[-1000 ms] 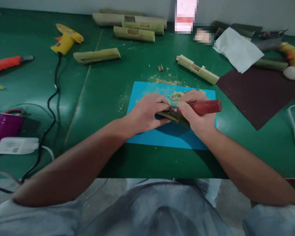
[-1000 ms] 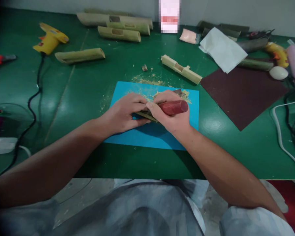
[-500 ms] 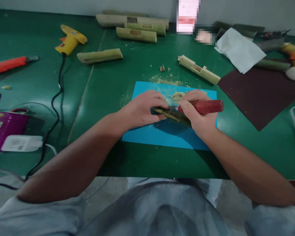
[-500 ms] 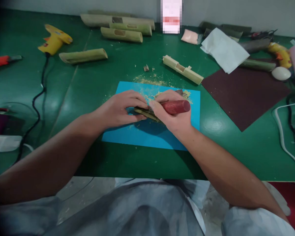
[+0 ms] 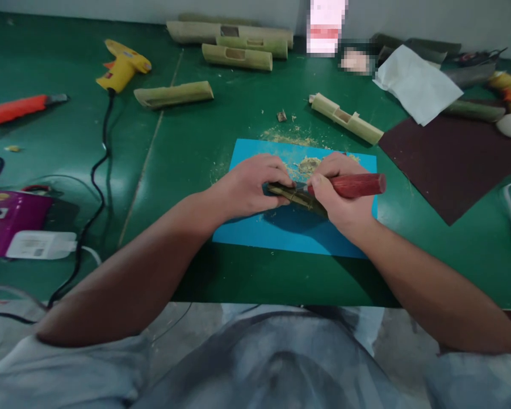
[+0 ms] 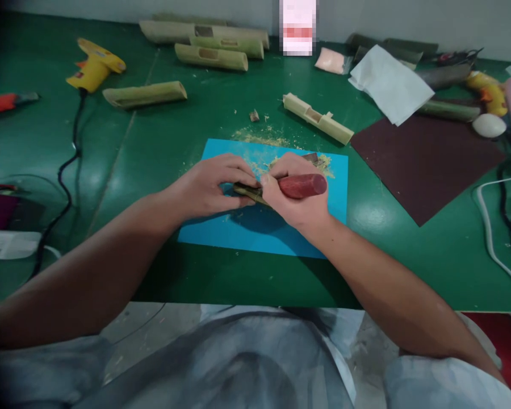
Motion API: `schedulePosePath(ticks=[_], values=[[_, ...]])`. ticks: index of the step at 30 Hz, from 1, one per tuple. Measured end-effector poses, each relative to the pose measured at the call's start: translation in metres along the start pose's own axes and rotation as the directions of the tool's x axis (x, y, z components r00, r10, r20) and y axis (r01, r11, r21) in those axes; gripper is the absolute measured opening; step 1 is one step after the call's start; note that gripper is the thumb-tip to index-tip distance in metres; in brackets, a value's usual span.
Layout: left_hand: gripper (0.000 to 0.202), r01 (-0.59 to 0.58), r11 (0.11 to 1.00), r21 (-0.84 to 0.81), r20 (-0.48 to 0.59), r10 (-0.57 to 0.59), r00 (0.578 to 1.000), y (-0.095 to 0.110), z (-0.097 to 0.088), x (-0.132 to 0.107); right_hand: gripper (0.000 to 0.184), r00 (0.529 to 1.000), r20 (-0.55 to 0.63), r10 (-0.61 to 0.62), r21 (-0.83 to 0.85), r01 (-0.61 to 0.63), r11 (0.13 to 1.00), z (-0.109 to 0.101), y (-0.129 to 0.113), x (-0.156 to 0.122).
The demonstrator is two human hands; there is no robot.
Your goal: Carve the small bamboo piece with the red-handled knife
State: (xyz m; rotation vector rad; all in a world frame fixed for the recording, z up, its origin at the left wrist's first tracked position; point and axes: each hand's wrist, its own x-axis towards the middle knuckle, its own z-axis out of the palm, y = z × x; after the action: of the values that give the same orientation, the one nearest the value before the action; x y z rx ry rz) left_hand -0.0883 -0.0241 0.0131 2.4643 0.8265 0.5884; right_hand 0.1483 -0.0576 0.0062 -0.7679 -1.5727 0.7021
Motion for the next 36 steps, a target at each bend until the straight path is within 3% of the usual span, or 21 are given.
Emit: schedulePosePath(ticks=[5,10,20,32,36], values=[[0.021,0.008,1.000,0.006,0.016,-0.008,1.000,0.000,-0.001,0.000,0.038,1.000,-0.024,0.006,-0.036,-0.007,0.999,0.000,0.000,-0.003],[0.020,0.028,1.000,0.003,0.005,-0.028,1.000,-0.002,0.000,0.000,0.044,0.982,-0.186,-0.009,-0.036,0.002,0.999,0.003,0.006,-0.008],[0.017,0.046,0.999,0.003,0.051,-0.046,0.998,0.004,-0.002,0.002,0.041,0.975,-0.220,0.009,-0.040,-0.018,0.999,0.003,0.006,-0.009],[0.014,0.005,1.000,0.009,0.013,-0.005,1.000,0.003,-0.001,0.002,0.040,0.988,-0.092,0.126,0.000,-0.127,0.992,0.004,0.002,-0.006],[0.014,0.028,1.000,0.006,0.008,-0.028,1.000,0.004,0.000,0.001,0.033,0.990,-0.074,0.117,-0.012,-0.118,0.993,0.003,-0.001,-0.004]])
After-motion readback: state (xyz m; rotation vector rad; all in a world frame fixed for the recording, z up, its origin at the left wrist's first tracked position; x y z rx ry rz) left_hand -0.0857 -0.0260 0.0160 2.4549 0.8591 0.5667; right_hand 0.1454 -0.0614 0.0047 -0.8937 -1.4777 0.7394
